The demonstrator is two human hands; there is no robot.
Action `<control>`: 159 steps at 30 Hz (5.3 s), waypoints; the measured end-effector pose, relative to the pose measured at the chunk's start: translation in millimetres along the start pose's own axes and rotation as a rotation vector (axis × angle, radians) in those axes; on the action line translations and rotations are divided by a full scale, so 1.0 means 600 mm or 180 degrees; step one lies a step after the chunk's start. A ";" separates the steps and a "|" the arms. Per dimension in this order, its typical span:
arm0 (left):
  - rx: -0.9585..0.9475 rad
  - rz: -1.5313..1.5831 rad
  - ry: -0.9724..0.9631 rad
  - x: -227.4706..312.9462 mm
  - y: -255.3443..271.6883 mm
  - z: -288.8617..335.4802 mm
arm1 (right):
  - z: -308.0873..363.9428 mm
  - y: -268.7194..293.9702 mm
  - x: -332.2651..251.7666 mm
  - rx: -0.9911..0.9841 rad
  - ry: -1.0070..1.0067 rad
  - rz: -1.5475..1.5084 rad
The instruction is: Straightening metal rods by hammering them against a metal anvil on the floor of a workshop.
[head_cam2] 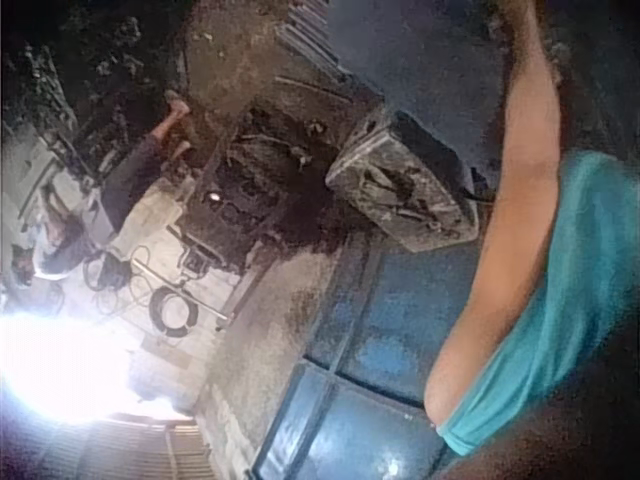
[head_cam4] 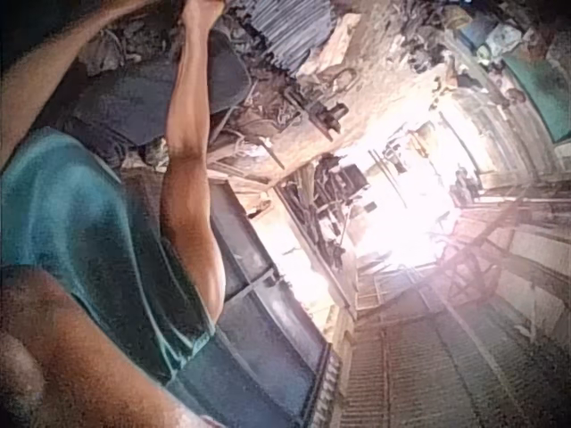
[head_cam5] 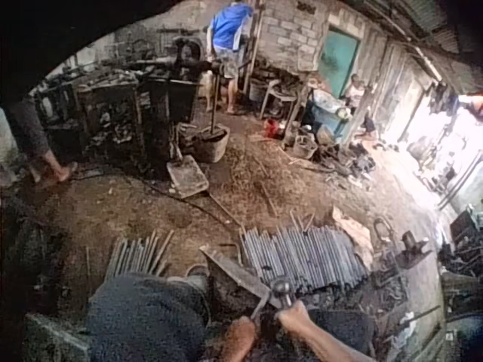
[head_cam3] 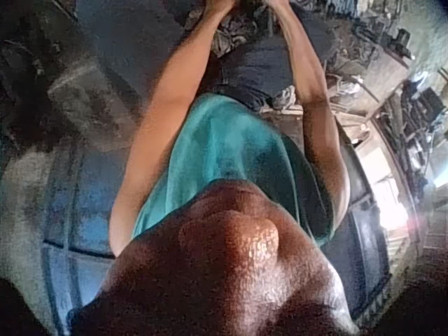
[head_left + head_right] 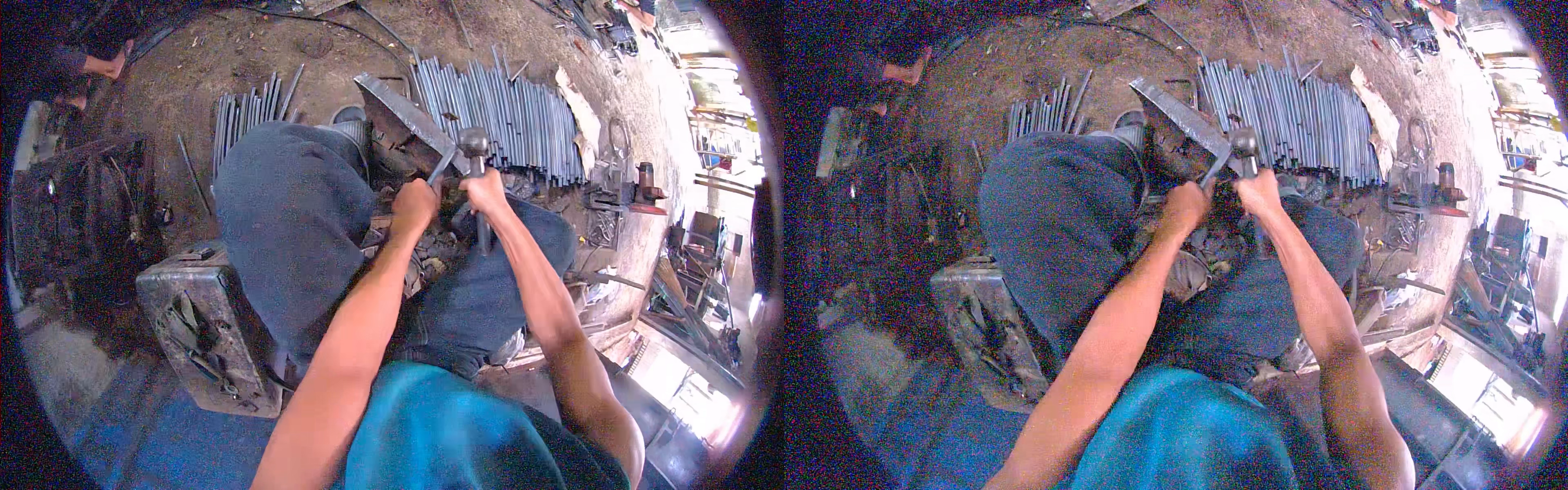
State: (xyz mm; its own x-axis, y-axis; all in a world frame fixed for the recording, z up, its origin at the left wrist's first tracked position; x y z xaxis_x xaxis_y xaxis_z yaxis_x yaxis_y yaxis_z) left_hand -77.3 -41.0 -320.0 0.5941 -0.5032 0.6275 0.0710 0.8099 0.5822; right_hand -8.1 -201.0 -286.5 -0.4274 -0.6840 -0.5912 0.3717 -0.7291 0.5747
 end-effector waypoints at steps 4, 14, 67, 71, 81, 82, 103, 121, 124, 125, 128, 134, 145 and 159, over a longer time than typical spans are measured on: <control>-0.0133 -0.0159 0.0175 -0.012 -0.010 0.008 | 0.029 0.058 -0.051 -0.0125 -0.0172 -0.0758; 0.0026 -0.0125 0.0275 -0.002 0.019 0.007 | 0.266 0.392 -0.471 0.0355 0.3060 -0.1652; -0.0785 0.0566 0.0348 -0.032 -0.055 -0.025 | 0.036 -0.032 -0.010 -0.0519 -0.0642 -0.1754; -0.0918 0.0630 0.0721 -0.057 -0.059 0.001 | 0.058 0.036 -0.101 -0.0286 -0.0507 -0.1828; -0.0859 0.0781 0.0563 -0.033 -0.007 -0.007 | 0.257 0.374 -0.452 0.0785 0.2671 -0.1751; -0.0842 0.0785 0.0593 -0.046 -0.010 -0.008 | 0.252 0.359 -0.446 0.0727 0.2857 -0.2073; -0.0448 0.0362 0.0619 -0.055 0.003 -0.011 | 0.277 0.314 -0.470 0.1066 0.2878 -0.1769; -0.0560 0.0380 0.0643 -0.034 -0.008 -0.015 | 0.156 0.306 -0.408 0.0476 0.2287 -0.1974; -0.0549 0.0365 0.0654 -0.055 -0.002 -0.018 | 0.231 0.270 -0.452 -0.0041 0.2963 -0.2140; -0.0581 0.0388 0.0632 -0.046 -0.009 -0.018 | 0.241 0.253 -0.440 0.0212 0.3096 -0.2035; -0.0559 0.0281 0.0610 -0.043 -0.012 -0.022 | 0.144 0.157 -0.248 0.1106 0.1955 -0.1568; -0.0730 0.0428 0.0471 -0.023 -0.030 -0.015 | 0.004 0.011 -0.062 -0.0060 -0.0202 -0.0579; -0.0705 0.0445 0.0579 -0.026 -0.015 -0.010 | 0.202 0.292 -0.423 -0.0907 0.2726 -0.1910; -0.0858 0.1001 0.0346 -0.040 -0.057 -0.030 | 0.099 0.141 -0.127 -0.0060 -0.0196 -0.1397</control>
State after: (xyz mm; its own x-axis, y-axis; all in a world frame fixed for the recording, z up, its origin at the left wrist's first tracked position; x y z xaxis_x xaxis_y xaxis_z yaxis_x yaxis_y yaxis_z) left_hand -79.5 -51.5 -364.2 0.7002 -0.1960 0.6865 0.0711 0.9759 0.2061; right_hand 6.7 -209.0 -159.5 -0.5962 -0.3072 -0.7418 0.1590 -0.9508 0.2660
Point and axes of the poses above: each hand's wrist, its own z-axis away from the middle knuckle, its own y-axis out of the back of the hand, x = y × z, the point moved 9 cm from there along -z, towards the middle knuckle, and after that the axes turned 4 degrees about x, right-handed, at the moved point
